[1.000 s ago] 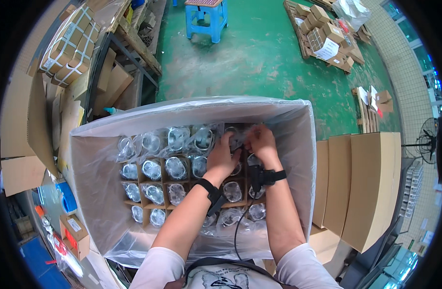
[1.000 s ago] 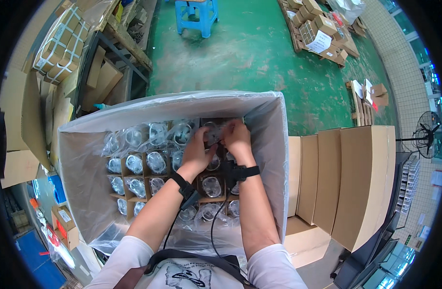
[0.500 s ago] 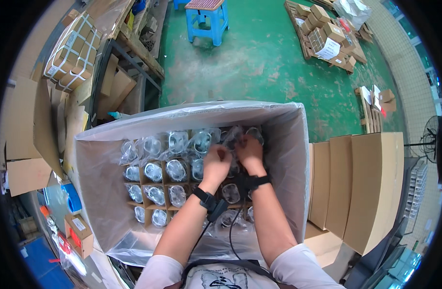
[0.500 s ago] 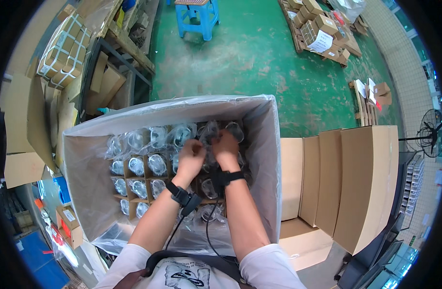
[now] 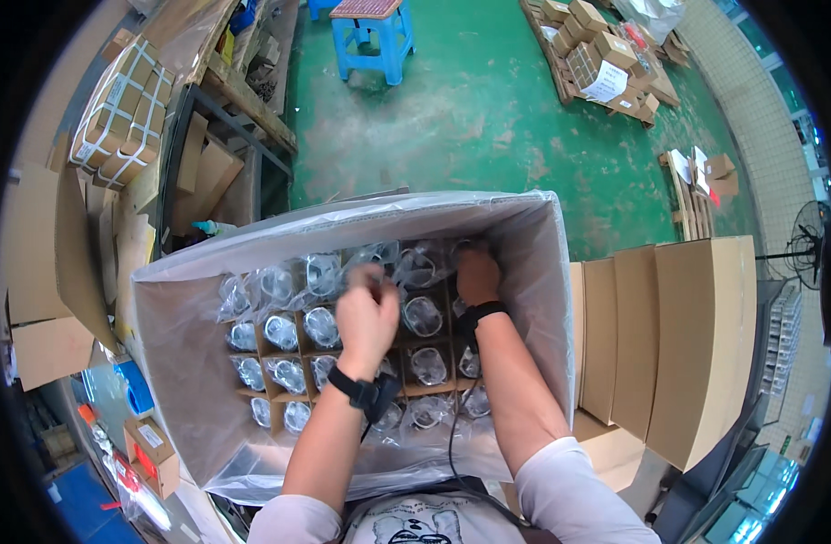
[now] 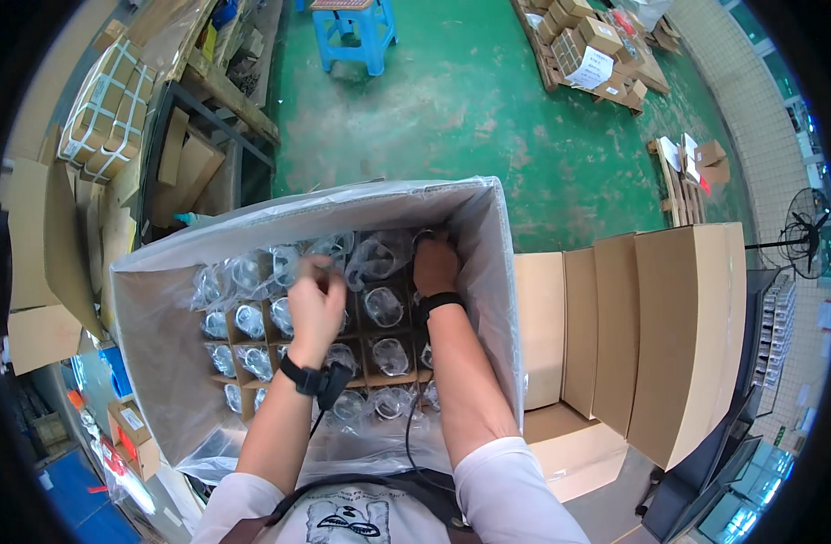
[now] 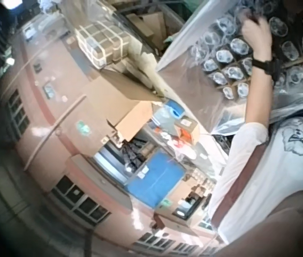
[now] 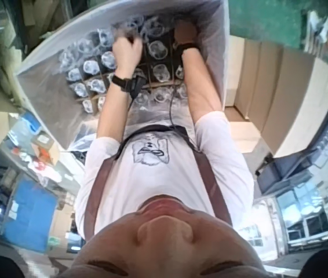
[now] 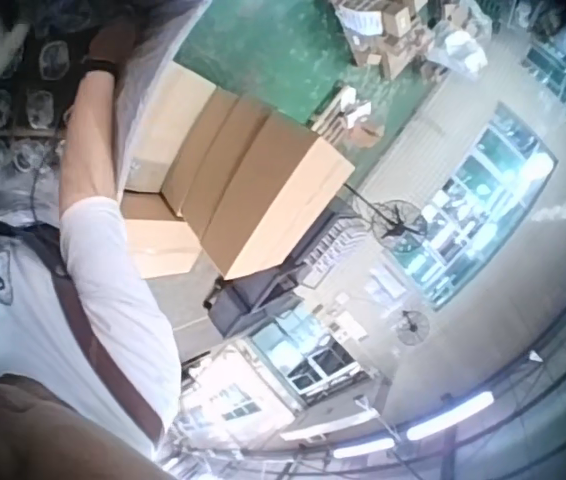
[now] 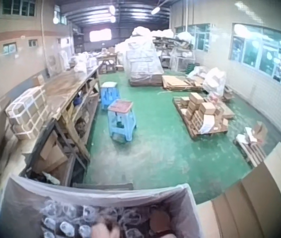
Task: The person places red plastic caps into a cardboard box containing individually wrapped glass jars. They then remove a cardboard divider from the box and rearrange the jars into a single layer at the bottom of the box.
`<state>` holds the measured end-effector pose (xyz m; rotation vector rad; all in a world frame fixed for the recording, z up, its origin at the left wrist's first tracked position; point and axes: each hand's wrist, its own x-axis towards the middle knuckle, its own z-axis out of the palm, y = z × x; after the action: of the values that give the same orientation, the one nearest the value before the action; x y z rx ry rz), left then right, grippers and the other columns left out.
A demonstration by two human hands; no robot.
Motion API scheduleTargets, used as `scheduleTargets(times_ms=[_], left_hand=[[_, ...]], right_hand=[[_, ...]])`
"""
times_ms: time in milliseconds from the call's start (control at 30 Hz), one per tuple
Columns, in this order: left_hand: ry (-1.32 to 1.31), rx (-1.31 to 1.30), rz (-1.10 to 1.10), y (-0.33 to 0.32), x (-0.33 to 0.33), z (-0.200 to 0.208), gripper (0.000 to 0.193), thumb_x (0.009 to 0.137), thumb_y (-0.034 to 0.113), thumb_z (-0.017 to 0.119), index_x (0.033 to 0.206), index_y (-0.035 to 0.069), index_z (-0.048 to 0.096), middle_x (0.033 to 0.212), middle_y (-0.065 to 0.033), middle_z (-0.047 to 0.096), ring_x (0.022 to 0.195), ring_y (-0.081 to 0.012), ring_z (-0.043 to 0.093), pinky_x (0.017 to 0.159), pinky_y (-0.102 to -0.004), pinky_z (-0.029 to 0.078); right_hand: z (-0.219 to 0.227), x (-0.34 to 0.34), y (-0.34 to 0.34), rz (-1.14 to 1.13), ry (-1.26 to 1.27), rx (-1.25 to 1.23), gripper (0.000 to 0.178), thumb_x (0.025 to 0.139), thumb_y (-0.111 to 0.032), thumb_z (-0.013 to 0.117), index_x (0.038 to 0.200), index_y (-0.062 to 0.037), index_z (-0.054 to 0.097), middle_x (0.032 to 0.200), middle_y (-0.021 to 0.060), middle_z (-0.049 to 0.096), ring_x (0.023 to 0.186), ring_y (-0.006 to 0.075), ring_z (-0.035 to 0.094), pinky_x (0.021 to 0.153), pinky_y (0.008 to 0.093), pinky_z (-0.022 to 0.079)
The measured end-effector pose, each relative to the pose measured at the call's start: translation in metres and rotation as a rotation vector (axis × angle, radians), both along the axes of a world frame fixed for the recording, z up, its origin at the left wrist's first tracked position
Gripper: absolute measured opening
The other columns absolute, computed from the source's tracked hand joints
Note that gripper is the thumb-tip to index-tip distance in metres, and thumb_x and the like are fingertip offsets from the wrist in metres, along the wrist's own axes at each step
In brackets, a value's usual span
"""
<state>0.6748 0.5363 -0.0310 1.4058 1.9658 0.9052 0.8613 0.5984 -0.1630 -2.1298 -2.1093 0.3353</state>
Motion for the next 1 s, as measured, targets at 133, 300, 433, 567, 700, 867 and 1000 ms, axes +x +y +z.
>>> scheduleTargets(times_ms=[133,300,433,567,700,867,1000], left_hand=[[-0.055,-0.156,-0.539,-0.010,0.044,-0.019,0.038,0.081,0.012,0.051,0.114,-0.003,0.061,0.118,-0.0231,0.061,0.105,-0.0382,0.061,0.092,-0.0414,0.049],[0.082,-0.464,-0.559,0.010,0.083,-0.045,0.058,0.084,0.015,0.054,0.139,0.005,0.038,0.143,-0.0192,0.041,0.108,-0.0399,0.059,0.088,-0.0472,0.050],[0.059,-0.517,-0.524,0.018,0.086,-0.065,0.049,0.085,0.018,0.055,0.131,0.007,0.041,0.125,-0.0186,0.057,0.101,-0.0401,0.062,0.081,-0.0488,0.051],[-0.077,-0.327,-0.216,0.014,0.090,-0.058,0.036,0.086,0.018,0.056,0.120,0.009,0.050,0.105,-0.0187,0.066,0.096,-0.0406,0.063,0.078,-0.0499,0.052],[-0.028,-0.238,-0.222,0.019,0.084,-0.081,0.026,0.086,0.019,0.056,0.110,0.009,0.057,0.095,-0.0218,0.066,0.090,-0.0416,0.064,0.074,-0.0517,0.051],[-0.179,-0.207,0.021,0.009,0.064,-0.109,0.027,0.088,0.020,0.055,0.113,0.010,0.056,0.083,-0.0228,0.066,0.085,-0.0424,0.064,0.072,-0.0531,0.049],[-0.164,-0.241,-0.193,0.004,0.076,-0.055,0.037,0.089,0.023,0.053,0.124,0.013,0.049,0.088,-0.0221,0.067,0.084,-0.0427,0.064,0.071,-0.0531,0.050]], right_hand=[[0.010,-0.002,0.003,0.040,-0.031,-0.144,0.012,0.083,-0.007,0.057,0.088,-0.0037,0.068,0.102,0.0204,0.063,0.083,0.0332,0.068,0.070,0.0429,0.057],[0.042,0.003,-0.003,-0.044,0.013,-0.188,0.011,0.081,-0.008,0.061,0.089,-0.0020,0.067,0.098,0.0220,0.065,0.085,0.0366,0.067,0.073,0.0450,0.056],[0.055,0.011,-0.009,-0.128,0.252,-0.068,0.015,0.081,-0.012,0.063,0.091,-0.0007,0.065,0.087,0.0230,0.067,0.085,0.0397,0.066,0.072,0.0457,0.053],[0.096,0.005,-0.030,-0.213,0.470,0.093,0.011,0.086,-0.009,0.059,0.092,-0.0002,0.062,0.085,0.0228,0.067,0.084,0.0417,0.065,0.071,0.0469,0.051],[0.108,0.002,-0.036,-0.257,0.582,0.120,0.021,0.084,-0.004,0.059,0.104,-0.0016,0.061,0.087,0.0212,0.067,0.086,0.0414,0.064,0.075,0.0474,0.051],[0.104,-0.006,-0.047,-0.179,0.412,0.175,0.028,0.082,-0.005,0.061,0.110,-0.0023,0.061,0.093,0.0223,0.067,0.089,0.0412,0.064,0.078,0.0480,0.051],[0.069,0.009,-0.033,-0.231,0.408,-0.095,0.024,0.082,-0.010,0.062,0.105,-0.0026,0.064,0.097,0.0250,0.066,0.088,0.0426,0.064,0.076,0.0497,0.051]])
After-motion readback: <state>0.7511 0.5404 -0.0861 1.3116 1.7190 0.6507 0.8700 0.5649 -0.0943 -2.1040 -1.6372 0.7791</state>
